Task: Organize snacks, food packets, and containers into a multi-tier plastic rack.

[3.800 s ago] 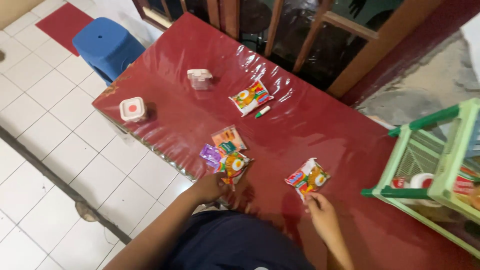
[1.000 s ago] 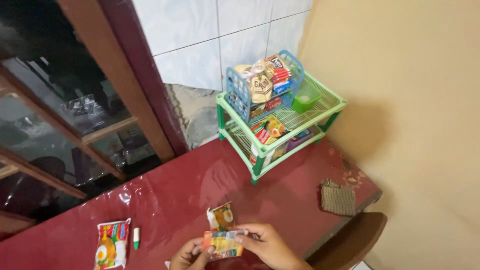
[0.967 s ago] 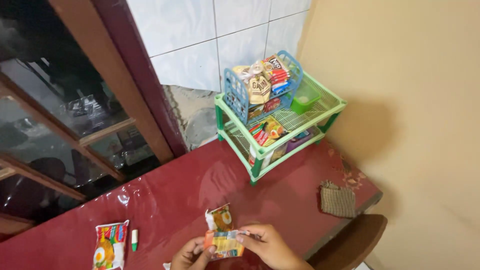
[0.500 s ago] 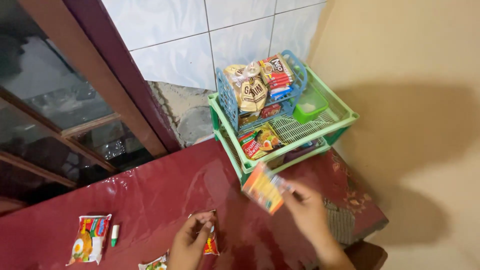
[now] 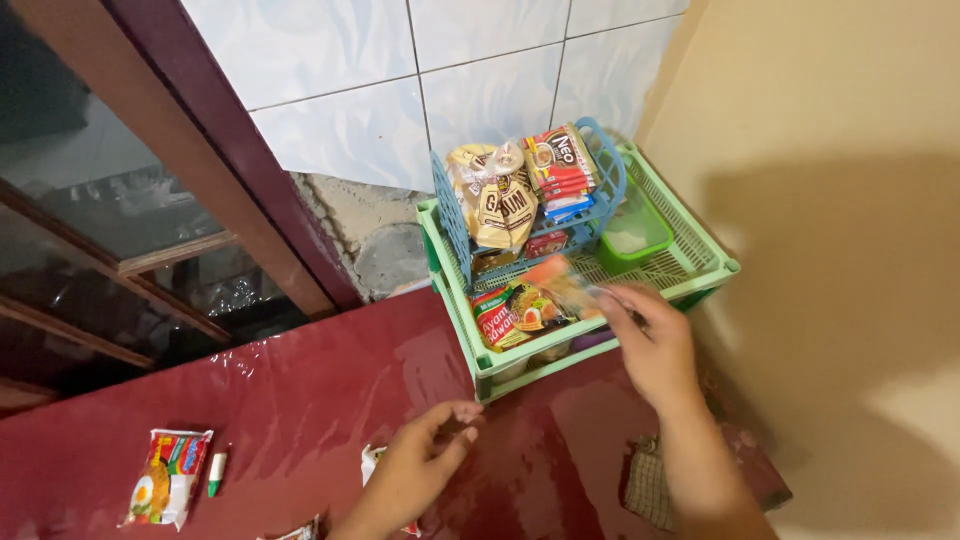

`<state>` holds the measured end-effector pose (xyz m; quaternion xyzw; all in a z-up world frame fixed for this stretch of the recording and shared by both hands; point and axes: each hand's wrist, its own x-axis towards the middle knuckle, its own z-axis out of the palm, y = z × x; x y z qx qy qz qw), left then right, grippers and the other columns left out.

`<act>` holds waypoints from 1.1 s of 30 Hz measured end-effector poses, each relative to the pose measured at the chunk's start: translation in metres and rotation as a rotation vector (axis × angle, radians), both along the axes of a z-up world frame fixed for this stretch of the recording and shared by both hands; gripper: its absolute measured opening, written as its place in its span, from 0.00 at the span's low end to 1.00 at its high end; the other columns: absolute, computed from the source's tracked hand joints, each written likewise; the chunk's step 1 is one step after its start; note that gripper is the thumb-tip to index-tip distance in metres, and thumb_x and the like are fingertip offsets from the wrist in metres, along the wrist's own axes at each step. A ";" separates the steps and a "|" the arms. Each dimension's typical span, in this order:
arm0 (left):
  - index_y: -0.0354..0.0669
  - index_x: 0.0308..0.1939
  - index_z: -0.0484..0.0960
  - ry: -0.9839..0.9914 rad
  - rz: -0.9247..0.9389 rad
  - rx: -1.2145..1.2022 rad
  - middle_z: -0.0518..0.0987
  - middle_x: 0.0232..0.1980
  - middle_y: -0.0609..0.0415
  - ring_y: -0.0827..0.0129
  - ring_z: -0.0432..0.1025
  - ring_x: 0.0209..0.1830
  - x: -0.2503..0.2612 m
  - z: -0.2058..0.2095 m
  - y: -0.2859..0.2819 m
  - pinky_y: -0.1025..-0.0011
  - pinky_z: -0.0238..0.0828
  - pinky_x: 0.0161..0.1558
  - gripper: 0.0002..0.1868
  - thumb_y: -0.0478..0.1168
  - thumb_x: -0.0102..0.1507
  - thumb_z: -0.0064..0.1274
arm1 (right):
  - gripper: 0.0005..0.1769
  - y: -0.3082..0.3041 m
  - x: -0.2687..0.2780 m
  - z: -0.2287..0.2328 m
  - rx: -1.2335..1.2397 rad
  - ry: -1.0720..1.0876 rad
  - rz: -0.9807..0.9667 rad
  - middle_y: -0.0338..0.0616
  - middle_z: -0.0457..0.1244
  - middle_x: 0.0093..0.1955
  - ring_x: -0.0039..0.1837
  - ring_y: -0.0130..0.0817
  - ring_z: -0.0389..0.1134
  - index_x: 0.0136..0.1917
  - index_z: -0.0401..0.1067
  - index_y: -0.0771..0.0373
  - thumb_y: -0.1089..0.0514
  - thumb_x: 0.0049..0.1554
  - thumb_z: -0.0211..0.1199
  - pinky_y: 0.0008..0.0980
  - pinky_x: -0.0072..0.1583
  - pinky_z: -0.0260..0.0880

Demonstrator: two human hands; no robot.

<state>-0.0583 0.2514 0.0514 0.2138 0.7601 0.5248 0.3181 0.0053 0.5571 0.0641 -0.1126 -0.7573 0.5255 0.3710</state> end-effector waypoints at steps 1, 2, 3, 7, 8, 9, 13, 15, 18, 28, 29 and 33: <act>0.43 0.59 0.80 -0.002 0.006 -0.002 0.83 0.55 0.60 0.76 0.75 0.54 -0.002 -0.001 0.003 0.74 0.74 0.52 0.17 0.39 0.66 0.53 | 0.12 0.003 -0.015 0.005 -0.002 -0.002 0.006 0.42 0.68 0.51 0.52 0.26 0.67 0.57 0.76 0.71 0.63 0.63 0.63 0.24 0.55 0.67; 0.43 0.59 0.79 0.021 -0.010 -0.001 0.84 0.54 0.60 0.76 0.76 0.54 -0.004 -0.002 0.005 0.73 0.75 0.51 0.17 0.39 0.65 0.53 | 0.11 0.006 -0.031 0.010 0.088 -0.034 0.116 0.43 0.68 0.51 0.53 0.29 0.68 0.57 0.77 0.70 0.64 0.62 0.63 0.26 0.56 0.68; 0.43 0.59 0.79 0.046 -0.029 0.002 0.85 0.54 0.60 0.76 0.76 0.54 -0.007 -0.002 0.008 0.73 0.75 0.50 0.18 0.38 0.65 0.53 | 0.10 0.009 -0.045 0.015 0.180 -0.064 0.222 0.45 0.69 0.51 0.53 0.32 0.70 0.56 0.77 0.69 0.64 0.62 0.62 0.27 0.56 0.69; 0.42 0.59 0.78 0.037 -0.007 0.055 0.84 0.55 0.59 0.76 0.76 0.55 -0.011 -0.004 0.009 0.74 0.75 0.52 0.18 0.37 0.65 0.53 | 0.10 0.027 -0.098 -0.017 0.184 -0.045 0.368 0.44 0.69 0.53 0.56 0.29 0.69 0.57 0.77 0.70 0.64 0.62 0.62 0.27 0.59 0.68; 0.41 0.59 0.78 0.022 -0.002 0.094 0.84 0.55 0.58 0.76 0.77 0.55 -0.014 -0.012 0.007 0.74 0.75 0.54 0.18 0.36 0.64 0.52 | 0.12 0.028 -0.107 -0.025 0.033 -0.105 0.374 0.41 0.70 0.51 0.53 0.27 0.69 0.58 0.76 0.69 0.63 0.62 0.62 0.26 0.56 0.69; 0.40 0.59 0.78 0.001 0.009 0.132 0.84 0.54 0.56 0.75 0.77 0.55 -0.014 -0.022 0.004 0.74 0.75 0.55 0.19 0.35 0.64 0.52 | 0.14 0.028 -0.115 -0.033 -0.120 -0.171 0.382 0.38 0.70 0.48 0.49 0.24 0.69 0.59 0.76 0.68 0.61 0.62 0.61 0.25 0.54 0.70; 0.40 0.59 0.78 0.008 0.027 0.080 0.83 0.55 0.56 0.75 0.77 0.55 -0.013 -0.022 -0.005 0.74 0.75 0.55 0.18 0.36 0.64 0.53 | 0.15 0.020 -0.126 -0.037 -0.144 -0.225 0.380 0.36 0.70 0.46 0.48 0.22 0.68 0.60 0.76 0.69 0.59 0.63 0.62 0.24 0.51 0.70; 0.42 0.60 0.78 0.030 0.028 0.016 0.84 0.56 0.58 0.75 0.78 0.56 -0.012 -0.017 -0.007 0.73 0.74 0.54 0.19 0.39 0.64 0.53 | 0.11 0.019 -0.123 -0.032 -0.137 -0.216 0.373 0.40 0.70 0.49 0.50 0.25 0.68 0.58 0.75 0.68 0.64 0.63 0.61 0.25 0.53 0.70; 0.41 0.60 0.81 0.039 0.133 -0.002 0.86 0.53 0.54 0.71 0.77 0.54 -0.016 -0.011 -0.003 0.71 0.74 0.56 0.20 0.45 0.67 0.52 | 0.12 0.029 -0.100 -0.010 -0.144 -0.017 0.540 0.44 0.66 0.56 0.61 0.31 0.68 0.49 0.73 0.69 0.71 0.56 0.50 0.30 0.65 0.69; 0.45 0.65 0.68 -0.143 -0.045 0.544 0.76 0.54 0.59 0.76 0.72 0.54 -0.030 0.013 0.084 0.73 0.72 0.55 0.26 0.36 0.63 0.56 | 0.11 0.034 -0.081 -0.006 -0.642 -0.007 1.345 0.53 0.63 0.54 0.58 0.43 0.64 0.46 0.69 0.70 0.59 0.64 0.54 0.42 0.63 0.67; 0.40 0.59 0.74 -0.107 -0.033 0.521 0.76 0.49 0.58 0.75 0.71 0.48 -0.032 -0.003 0.086 0.73 0.71 0.51 0.18 0.35 0.65 0.57 | 0.12 0.032 -0.076 -0.004 -0.649 -0.012 1.138 0.56 0.63 0.58 0.59 0.44 0.64 0.49 0.70 0.71 0.58 0.60 0.56 0.43 0.63 0.66; 0.36 0.48 0.79 -0.168 0.017 0.502 0.78 0.40 0.57 0.77 0.69 0.37 -0.033 -0.028 0.083 0.76 0.67 0.40 0.07 0.33 0.66 0.56 | 0.31 0.005 -0.050 0.029 -0.932 -0.051 0.762 0.55 0.63 0.67 0.56 0.42 0.64 0.68 0.70 0.66 0.42 0.64 0.50 0.44 0.59 0.66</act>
